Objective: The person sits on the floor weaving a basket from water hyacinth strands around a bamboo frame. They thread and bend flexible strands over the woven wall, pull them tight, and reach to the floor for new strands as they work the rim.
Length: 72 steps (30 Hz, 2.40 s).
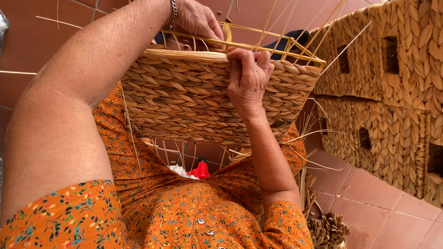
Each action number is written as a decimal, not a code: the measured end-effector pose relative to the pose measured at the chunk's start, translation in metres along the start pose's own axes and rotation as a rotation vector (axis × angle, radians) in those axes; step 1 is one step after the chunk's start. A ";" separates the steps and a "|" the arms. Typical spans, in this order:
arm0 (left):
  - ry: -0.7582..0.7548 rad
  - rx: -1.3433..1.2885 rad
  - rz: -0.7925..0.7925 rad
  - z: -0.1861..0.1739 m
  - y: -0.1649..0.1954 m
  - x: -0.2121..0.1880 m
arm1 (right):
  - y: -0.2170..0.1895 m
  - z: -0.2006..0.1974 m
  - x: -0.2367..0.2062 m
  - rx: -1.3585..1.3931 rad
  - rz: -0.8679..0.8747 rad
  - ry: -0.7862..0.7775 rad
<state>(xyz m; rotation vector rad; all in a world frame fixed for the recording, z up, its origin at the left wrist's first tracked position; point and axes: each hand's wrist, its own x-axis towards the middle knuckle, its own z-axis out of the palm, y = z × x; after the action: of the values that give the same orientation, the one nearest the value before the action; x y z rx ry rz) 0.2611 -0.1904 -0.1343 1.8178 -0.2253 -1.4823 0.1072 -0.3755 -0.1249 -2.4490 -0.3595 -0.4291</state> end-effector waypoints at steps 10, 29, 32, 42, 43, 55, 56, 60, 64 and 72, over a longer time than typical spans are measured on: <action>0.101 0.123 -0.019 0.000 -0.006 0.009 | 0.048 -0.033 -0.045 0.638 0.182 0.275; 0.053 0.018 0.025 0.007 0.002 -0.035 | -0.007 -0.025 0.009 0.219 -0.208 0.092; 0.121 0.127 0.027 0.010 0.007 -0.035 | -0.006 -0.022 0.025 0.064 -0.347 0.000; 0.195 0.277 -0.003 0.021 0.020 -0.053 | 0.019 -0.010 0.076 0.212 -0.047 -0.636; 0.242 0.332 0.005 0.023 0.023 -0.054 | 0.021 -0.011 0.078 0.316 0.063 -0.683; 1.140 1.088 0.761 0.099 -0.036 -0.089 | 0.021 -0.007 0.069 0.448 0.200 -0.605; 1.056 1.054 0.681 0.107 -0.042 -0.088 | 0.019 -0.009 0.065 0.449 0.259 -0.610; 0.952 0.756 0.617 0.130 -0.057 -0.079 | 0.013 -0.013 0.047 0.569 0.120 -0.413; 0.989 0.568 0.619 0.134 -0.051 -0.055 | 0.014 -0.008 0.027 0.722 0.145 -0.219; 1.219 0.727 0.513 0.150 -0.037 -0.013 | 0.027 0.016 0.001 1.221 0.413 -0.017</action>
<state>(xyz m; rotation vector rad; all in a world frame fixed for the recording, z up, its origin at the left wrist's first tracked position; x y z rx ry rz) 0.1111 -0.2233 -0.1530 2.6071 -0.5787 0.2456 0.1213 -0.3863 -0.1504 -1.2683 -0.0544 0.0310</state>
